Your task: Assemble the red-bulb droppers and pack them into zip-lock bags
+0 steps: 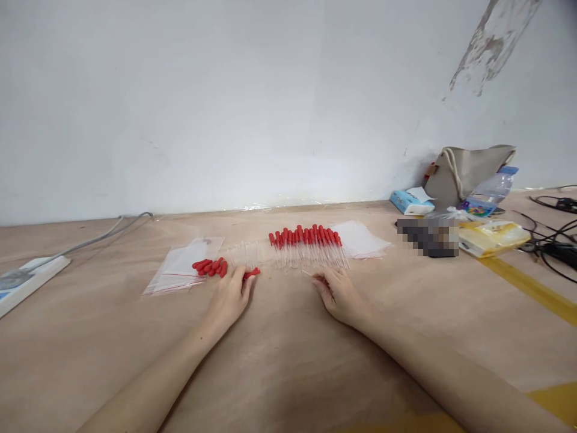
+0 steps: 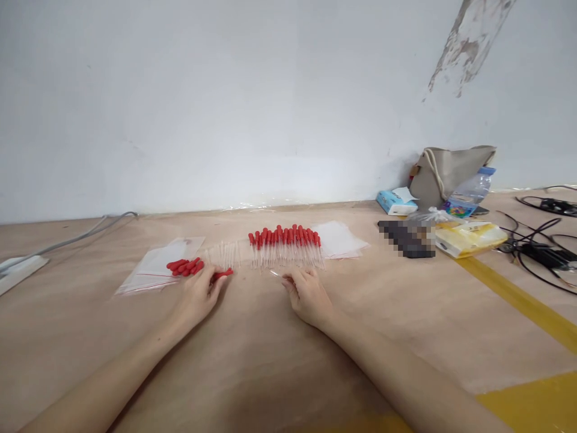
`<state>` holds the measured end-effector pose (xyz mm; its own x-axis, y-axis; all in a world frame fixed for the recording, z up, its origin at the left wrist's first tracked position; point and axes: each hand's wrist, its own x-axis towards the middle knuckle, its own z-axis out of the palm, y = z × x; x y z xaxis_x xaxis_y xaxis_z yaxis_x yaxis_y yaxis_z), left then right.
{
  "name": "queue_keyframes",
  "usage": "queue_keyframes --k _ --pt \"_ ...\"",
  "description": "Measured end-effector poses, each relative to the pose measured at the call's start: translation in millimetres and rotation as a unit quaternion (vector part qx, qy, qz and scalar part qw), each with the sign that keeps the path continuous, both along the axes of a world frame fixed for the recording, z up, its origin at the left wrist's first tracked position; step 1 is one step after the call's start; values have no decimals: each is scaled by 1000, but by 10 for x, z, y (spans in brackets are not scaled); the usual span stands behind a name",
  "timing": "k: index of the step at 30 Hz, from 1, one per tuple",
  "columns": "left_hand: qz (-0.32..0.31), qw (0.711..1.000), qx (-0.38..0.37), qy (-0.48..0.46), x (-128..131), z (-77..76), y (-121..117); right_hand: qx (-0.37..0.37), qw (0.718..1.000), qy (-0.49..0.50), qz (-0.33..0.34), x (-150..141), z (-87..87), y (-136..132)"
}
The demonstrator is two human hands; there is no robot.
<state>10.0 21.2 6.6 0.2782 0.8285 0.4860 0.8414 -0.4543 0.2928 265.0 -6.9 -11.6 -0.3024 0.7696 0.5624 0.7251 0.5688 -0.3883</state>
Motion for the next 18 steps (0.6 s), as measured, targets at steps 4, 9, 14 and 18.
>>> queue_keyframes --k 4,9,14,18 --pt "90 990 69 83 -228 94 169 -4 1000 -1 4 -29 7 9" --pt "159 970 1 183 -434 163 287 6 1000 -8 5 -35 -20 11" --pt "161 959 32 231 -413 143 261 9 1000 -13 2 -32 -36 13" --pt "159 964 73 198 -398 125 259 14 1000 -10 0 -32 -44 18"
